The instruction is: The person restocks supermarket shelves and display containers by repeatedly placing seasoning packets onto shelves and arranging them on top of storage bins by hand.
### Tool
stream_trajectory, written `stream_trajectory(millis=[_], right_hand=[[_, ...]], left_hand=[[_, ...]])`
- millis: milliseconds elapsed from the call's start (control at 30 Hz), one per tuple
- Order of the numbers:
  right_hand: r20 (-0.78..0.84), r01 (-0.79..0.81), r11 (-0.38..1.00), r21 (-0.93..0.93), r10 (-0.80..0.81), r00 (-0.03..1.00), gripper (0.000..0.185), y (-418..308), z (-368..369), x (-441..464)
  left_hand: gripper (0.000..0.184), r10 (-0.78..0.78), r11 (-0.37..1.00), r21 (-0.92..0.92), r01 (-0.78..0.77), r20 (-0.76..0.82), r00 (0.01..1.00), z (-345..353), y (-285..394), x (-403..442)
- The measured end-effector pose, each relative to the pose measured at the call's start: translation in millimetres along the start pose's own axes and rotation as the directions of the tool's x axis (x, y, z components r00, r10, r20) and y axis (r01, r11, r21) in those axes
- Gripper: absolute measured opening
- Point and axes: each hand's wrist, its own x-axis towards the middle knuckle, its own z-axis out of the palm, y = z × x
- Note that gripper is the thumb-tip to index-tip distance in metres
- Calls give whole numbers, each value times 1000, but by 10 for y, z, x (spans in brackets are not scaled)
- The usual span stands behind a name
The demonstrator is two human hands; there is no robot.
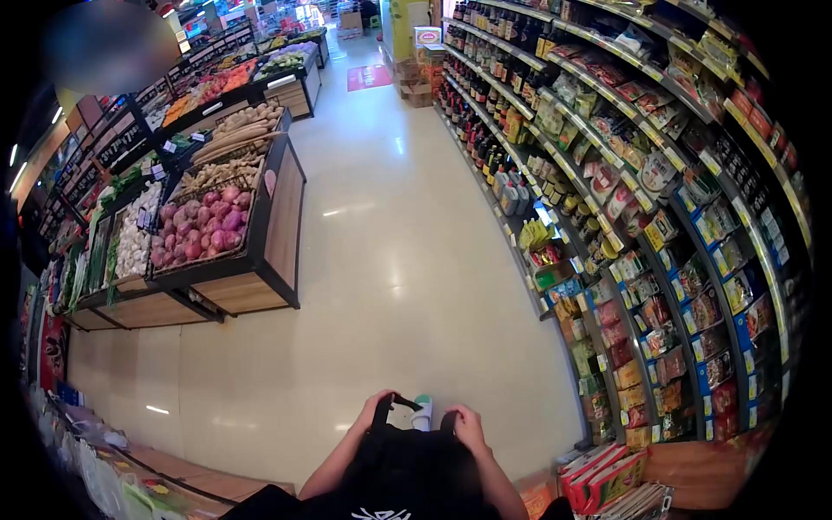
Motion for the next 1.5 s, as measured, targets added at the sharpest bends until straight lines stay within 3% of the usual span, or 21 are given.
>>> stream_trajectory(millis=[33, 133, 167, 200, 267, 333, 400, 533, 667, 833, 867, 933, 967, 1067, 1100, 1167, 1267, 1333, 1400, 1500], right_hand=[[37, -3, 1000, 26, 2, 999, 17, -116, -57, 122], [-68, 7, 983, 183, 6, 998, 16, -223, -111, 390], [-117, -3, 959, 282, 37, 992, 15, -214, -119, 461], [-160, -8, 925, 379, 74, 984, 14, -172, -133, 516], [-236, 2, 829, 559, 156, 959, 15, -35, -185, 644], [-277, 26, 914, 406, 96, 956, 16, 307, -178, 667], [-326, 58, 962, 267, 34, 945, 17, 343, -213, 622], [-287, -27, 975, 222, 92, 953, 16, 486, -366, 628], [-403, 2, 965, 262, 107, 909, 14, 600, -579, 794], [-420, -6, 944, 330, 152, 895, 22, 1066, -816, 1131], [-408, -13, 937, 348, 164, 898, 23, 1139, -862, 1202], [-447, 49, 989, 142, 20, 894, 24, 1148, -1015, 1452], [-453, 70, 997, 36, -46, 890, 25, 1142, -1102, 1550], [-435, -1, 1000, 11, 6, 900, 22, 1189, -1383, 1804], [-475, -21, 999, 39, 37, 879, 16, 1229, -1466, 1880], [-540, -55, 994, 97, 99, 836, 23, 1370, -1596, 2004], [-658, -234, 954, 186, 298, 692, 25, 1486, -1887, 2193], [-683, -214, 949, 230, 314, 659, 25, 1563, -2135, 2369], [-726, -159, 964, 213, 265, 635, 25, 1610, -2426, 2617], [-734, -87, 972, 219, 222, 642, 26, 1232, -3090, 3058]], left_hand=[[29, -11, 999, -50, 10, -20, 1000, -22, -109, 207], [23, -49, 986, 164, 40, 50, 998, -105, -136, 516], [23, 4, 941, 335, -52, 143, 990, -149, -108, 536], [24, -149, 911, 406, 66, 175, 973, -195, -395, 644], [25, -99, 896, 445, 8, 182, 978, -275, -1164, 760], [28, -233, 922, 358, 147, 209, 950, -370, -1575, 797], [31, -377, 869, 395, 299, 134, 917, -392, -1590, 735], [27, -572, 707, 499, 501, -13, 820, -533, -1756, 717], [24, -678, 512, 557, 654, -205, 706, -720, -1874, 807], [20, -773, 509, 245, 825, -291, 563, -794, -1370, 1224], [21, -772, 543, 193, 817, -269, 576, -742, -1276, 1388], [24, -761, 605, 101, 790, -218, 611, -585, -1113, 1790], [27, -754, 613, 160, 773, -174, 634, -505, -1055, 2004], [30, -597, 785, 254, 565, 63, 800, -161, -899, 2643], [29, -572, 768, 411, 491, 97, 814, -18, -826, 2899], [29, -534, 675, 676, 296, 171, 828, 304, -636, 3432], [36, -529, 810, 426, 403, 232, 817, 821, -261, 4057], [36, -430, 838, 479, 260, 288, 856, 1183, 47, 4501], [33, -204, 913, 404, 51, 345, 916, 1548, 423, 4858], [28, -50, 962, 269, -53, 364, 930, 2044, 1119, 5202]])
